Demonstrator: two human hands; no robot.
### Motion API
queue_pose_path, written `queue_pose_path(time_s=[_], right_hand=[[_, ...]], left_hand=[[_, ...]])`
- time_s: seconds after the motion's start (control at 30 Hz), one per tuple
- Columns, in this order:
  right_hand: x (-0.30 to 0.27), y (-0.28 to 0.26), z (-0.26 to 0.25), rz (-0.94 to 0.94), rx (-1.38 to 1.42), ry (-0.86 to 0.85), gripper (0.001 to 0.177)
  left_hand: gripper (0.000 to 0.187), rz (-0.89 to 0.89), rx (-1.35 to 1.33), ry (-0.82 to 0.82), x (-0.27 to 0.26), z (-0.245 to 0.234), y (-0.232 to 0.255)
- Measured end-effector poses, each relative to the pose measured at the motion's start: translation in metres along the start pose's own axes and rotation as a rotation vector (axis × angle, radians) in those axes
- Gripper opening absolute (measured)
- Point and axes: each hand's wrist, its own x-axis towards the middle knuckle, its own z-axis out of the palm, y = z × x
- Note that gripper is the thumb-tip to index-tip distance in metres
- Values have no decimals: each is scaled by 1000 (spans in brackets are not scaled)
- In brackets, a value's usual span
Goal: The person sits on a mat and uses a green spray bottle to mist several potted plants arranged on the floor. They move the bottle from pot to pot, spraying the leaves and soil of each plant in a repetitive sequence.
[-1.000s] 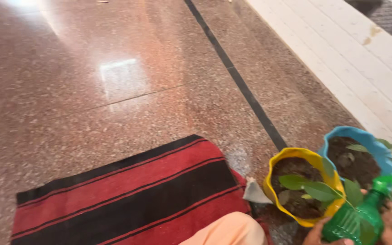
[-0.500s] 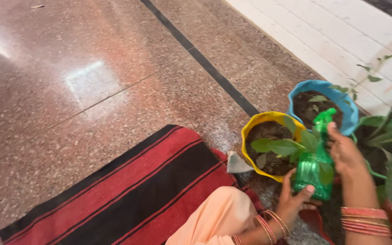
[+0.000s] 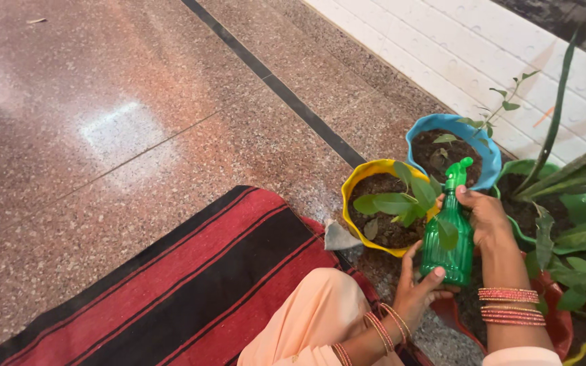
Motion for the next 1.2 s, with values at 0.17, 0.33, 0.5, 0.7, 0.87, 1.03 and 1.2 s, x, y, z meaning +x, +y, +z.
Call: queue_pose_path(time_s=[0.17,0.33,0.5,0.7,0.87,1.03,1.2], right_hand=[[-61,-5,43,54,-154,-6,52],[-79,31,62,-68,-193,-43,41],[-108,59,66,45,-176,-25,31],[-148,66,84,62,-124,-1,32],[-144,89,75,-19,-116,-41,30],[-154,98,64,23,13,-101,32],[-177,105,67,-66,-35,1,26]], left_hand=[[79,-51,-71,20,-32,-3,-4],[75,-62,-134,-21,-60,-11,-17],[74,-130,-99,-3,-94,-27,-31],[67,-148,-103,52,-115,-37,-43],[60,-129,-77,83,-122,-33,-48],[58,-58,-65,74,-133,-32,-42],[71,-167,152,118,-152,-25,-30]])
